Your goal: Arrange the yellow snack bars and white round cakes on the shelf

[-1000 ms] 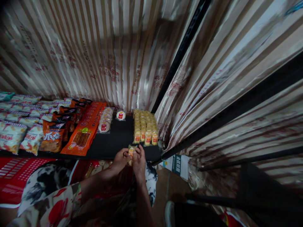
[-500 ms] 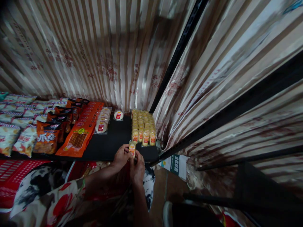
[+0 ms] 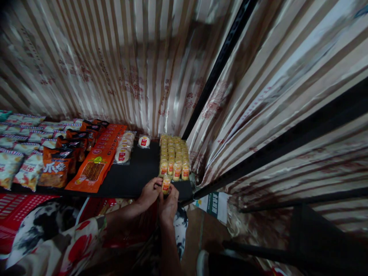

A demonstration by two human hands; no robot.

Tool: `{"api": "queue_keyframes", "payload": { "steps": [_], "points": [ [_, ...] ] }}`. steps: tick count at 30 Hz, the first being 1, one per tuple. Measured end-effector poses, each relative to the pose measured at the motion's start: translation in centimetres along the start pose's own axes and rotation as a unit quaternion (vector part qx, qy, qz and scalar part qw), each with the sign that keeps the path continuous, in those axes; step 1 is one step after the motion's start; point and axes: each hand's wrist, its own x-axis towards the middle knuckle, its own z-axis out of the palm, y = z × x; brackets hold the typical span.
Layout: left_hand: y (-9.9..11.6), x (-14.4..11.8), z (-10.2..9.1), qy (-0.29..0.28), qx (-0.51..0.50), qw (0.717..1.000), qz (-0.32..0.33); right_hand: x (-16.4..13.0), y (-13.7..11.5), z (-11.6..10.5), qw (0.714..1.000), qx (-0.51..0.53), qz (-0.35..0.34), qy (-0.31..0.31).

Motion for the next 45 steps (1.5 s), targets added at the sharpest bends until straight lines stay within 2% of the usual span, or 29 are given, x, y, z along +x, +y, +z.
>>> {"api": "queue_keyframes", "payload": {
  "steps": [2, 6, 13, 20, 33, 45],
  "points": [
    [0.0, 0.1, -0.1, -0.004, -0.004, 1.0, 0.025, 0.2, 0.3, 0.2, 1.0, -0.001, 0.001, 0.016],
    [-0.1, 0.3, -0.4, 0.027, 0.056, 0.996, 0.065, 0.8, 0.8, 0.5, 0.998, -0.023, -0.004, 0.051],
    [-0.2, 0.8, -0.4, 0.01, 0.1, 0.994, 0.053, 2.4, 1.3, 0.9, 0.991, -0.087, -0.012, 0.1],
    [-0.8, 1.6, 0.1, -0.007, 0.121, 0.99, 0.079, 3.5, 2.0, 1.9, 0.992, -0.074, -0.026, 0.094],
    [-1.4, 1.7, 0.1, 0.005, 0.153, 0.983, 0.105, 4.4, 1.0, 2.1, 0.996, -0.04, 0.025, 0.082],
    [-1.7, 1.8, -0.1, -0.006, 0.157, 0.98, 0.124, 4.7, 1.0, 2.2, 0.992, -0.077, -0.002, 0.103]
  ]
}}
